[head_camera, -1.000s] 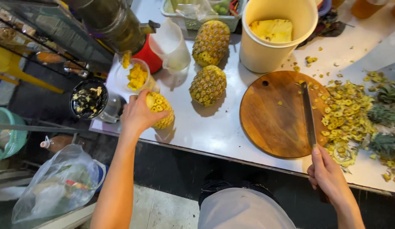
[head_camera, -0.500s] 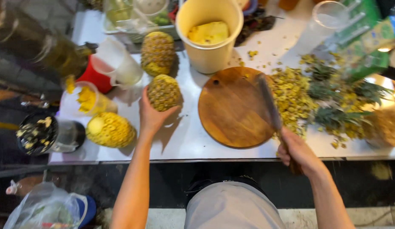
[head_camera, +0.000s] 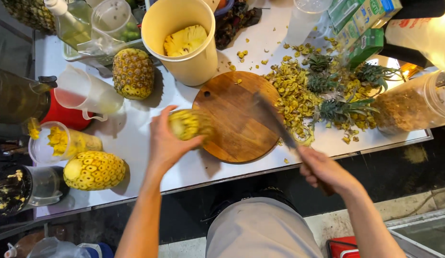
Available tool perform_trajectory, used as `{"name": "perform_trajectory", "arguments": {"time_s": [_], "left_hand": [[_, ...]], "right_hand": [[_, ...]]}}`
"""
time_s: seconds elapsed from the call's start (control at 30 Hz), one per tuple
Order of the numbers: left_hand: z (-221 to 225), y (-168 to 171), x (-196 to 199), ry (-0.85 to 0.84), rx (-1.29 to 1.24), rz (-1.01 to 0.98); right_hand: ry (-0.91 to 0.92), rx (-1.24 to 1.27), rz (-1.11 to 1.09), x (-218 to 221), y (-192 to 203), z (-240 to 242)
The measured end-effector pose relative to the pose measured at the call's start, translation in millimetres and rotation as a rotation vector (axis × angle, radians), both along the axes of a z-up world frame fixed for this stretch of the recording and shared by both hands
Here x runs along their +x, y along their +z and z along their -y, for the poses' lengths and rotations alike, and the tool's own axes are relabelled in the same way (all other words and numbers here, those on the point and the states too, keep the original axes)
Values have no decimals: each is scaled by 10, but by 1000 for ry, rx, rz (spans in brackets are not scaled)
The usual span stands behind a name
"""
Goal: Peeling and cutting a pineapple, then mixing it into a drink with ice and other ingredients at a food stall.
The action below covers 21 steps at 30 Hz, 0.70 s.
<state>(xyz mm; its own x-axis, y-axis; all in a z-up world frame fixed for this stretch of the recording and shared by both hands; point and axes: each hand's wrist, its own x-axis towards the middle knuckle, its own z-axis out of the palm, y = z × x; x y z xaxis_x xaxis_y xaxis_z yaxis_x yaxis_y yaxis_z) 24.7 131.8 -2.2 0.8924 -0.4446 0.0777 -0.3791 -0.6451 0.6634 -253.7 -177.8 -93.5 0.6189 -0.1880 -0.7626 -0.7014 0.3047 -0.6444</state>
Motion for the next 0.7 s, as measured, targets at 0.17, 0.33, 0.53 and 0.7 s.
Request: {"name": "perform_trajectory", "arguments": {"time_s": [0.17, 0.33, 0.53, 0.7], "left_hand": [[742, -80, -230, -253, -38, 34], [1082, -117, -237, -418, -16, 108], [1082, -314, -275, -324, -129, 0], [1154, -549, -346, -158, -206, 35]], "right_hand": [[-112, -262, 72, 156, 220, -116], [-42, -579, 318, 204, 467, -491], [158, -838, 231, 304, 960, -855], [235, -838, 189, 249, 1054, -895]]}}
